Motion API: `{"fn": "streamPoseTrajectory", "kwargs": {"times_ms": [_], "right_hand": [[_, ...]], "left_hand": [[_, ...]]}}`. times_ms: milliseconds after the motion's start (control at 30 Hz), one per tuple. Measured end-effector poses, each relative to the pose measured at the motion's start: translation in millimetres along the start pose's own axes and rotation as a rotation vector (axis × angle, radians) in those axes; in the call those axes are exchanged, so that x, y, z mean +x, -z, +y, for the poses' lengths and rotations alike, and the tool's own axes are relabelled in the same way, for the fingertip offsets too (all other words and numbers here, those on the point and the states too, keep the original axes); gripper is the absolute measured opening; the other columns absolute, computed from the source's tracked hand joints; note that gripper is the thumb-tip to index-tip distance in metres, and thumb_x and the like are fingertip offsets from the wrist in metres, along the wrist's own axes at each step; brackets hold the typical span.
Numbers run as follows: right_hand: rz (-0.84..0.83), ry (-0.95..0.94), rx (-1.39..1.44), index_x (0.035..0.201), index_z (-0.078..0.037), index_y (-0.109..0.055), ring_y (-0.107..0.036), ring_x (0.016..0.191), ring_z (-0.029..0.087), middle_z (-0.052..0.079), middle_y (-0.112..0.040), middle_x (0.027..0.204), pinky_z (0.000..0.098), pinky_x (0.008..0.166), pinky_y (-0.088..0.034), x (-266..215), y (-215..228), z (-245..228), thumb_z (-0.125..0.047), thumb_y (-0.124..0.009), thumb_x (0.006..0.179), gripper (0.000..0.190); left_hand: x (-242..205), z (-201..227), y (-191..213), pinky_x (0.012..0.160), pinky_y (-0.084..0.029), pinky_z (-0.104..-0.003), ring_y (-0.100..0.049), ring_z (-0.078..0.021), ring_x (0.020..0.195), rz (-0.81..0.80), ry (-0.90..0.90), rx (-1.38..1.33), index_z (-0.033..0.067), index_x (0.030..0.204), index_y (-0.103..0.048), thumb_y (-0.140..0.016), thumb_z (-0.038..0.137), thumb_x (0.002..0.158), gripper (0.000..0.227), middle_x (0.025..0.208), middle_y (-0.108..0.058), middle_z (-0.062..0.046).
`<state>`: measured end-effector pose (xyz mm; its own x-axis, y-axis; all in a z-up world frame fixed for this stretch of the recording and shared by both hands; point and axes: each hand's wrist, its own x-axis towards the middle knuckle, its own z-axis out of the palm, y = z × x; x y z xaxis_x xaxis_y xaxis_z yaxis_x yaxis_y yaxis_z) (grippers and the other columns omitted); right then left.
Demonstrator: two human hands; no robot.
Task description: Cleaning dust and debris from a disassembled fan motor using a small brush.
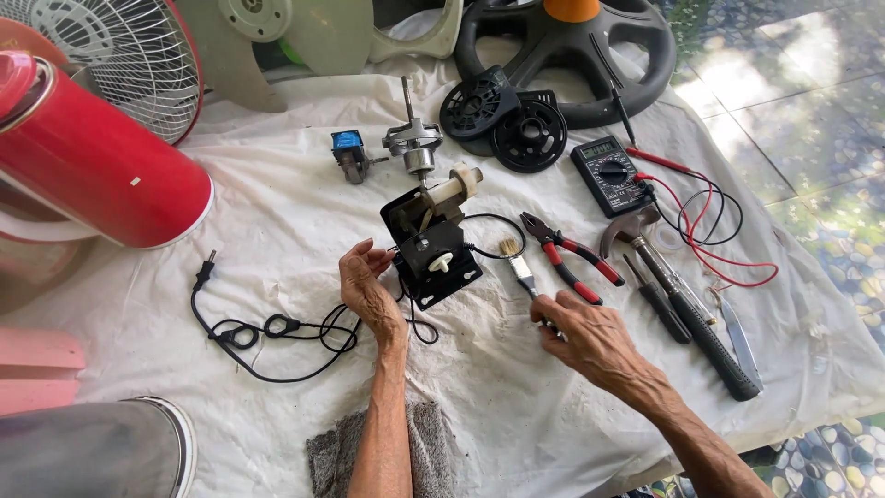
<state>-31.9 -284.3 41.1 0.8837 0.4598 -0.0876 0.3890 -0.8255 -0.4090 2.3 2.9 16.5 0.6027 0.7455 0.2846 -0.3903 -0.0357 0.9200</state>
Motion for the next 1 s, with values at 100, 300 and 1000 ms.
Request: {"fn": "streamPoseTrajectory", "kwargs": {"times_ms": [100, 300, 1000], "right_hand": [[0.011, -0.029, -0.076, 0.105, -0.032, -0.058, -0.073, 0.071, 0.039, 0.005, -0.063, 0.093, 0.0493, 0.068, -0.058, -11, 22, 10, -0.033, -0.06, 0.088, 0.017], [0.069, 0.044, -0.184, 0.102, -0.027, -0.064, -0.073, 0.088, 0.035, 0.002, -0.061, 0.109, 0.0476, 0.071, -0.061, -18, 37, 9, -0.025, -0.065, 0.084, 0.019], [0.178, 0.623, 0.205, 0.104, -0.015, -0.062, -0.071, 0.076, 0.03, 0.007, -0.059, 0.078, 0.042, 0.063, -0.058, 63, -51, -68, -0.025, -0.061, 0.097, 0.012]], "left_hand": [[0, -2, -1, 0.076, -0.055, -0.023, -0.071, -0.0144, 0.08, 0.008, 0.007, 0.005, 0.0062, 0.111, -0.066, -0.042, 0.039, 0.111, 0.041, 0.087, -0.065, -0.005], [-2, -5, 3, 0.081, -0.056, -0.025, -0.066, -0.013, 0.09, 0.164, -0.039, 0.031, 0.0068, 0.123, -0.061, -0.046, 0.035, 0.109, 0.035, 0.101, -0.063, -0.006], [-9, -9, -2, 0.099, -0.051, -0.037, -0.064, -0.0206, 0.108, -0.278, -0.128, 0.154, 0.013, 0.136, -0.056, -0.057, 0.082, 0.08, 0.089, 0.115, -0.064, -0.011]]}}
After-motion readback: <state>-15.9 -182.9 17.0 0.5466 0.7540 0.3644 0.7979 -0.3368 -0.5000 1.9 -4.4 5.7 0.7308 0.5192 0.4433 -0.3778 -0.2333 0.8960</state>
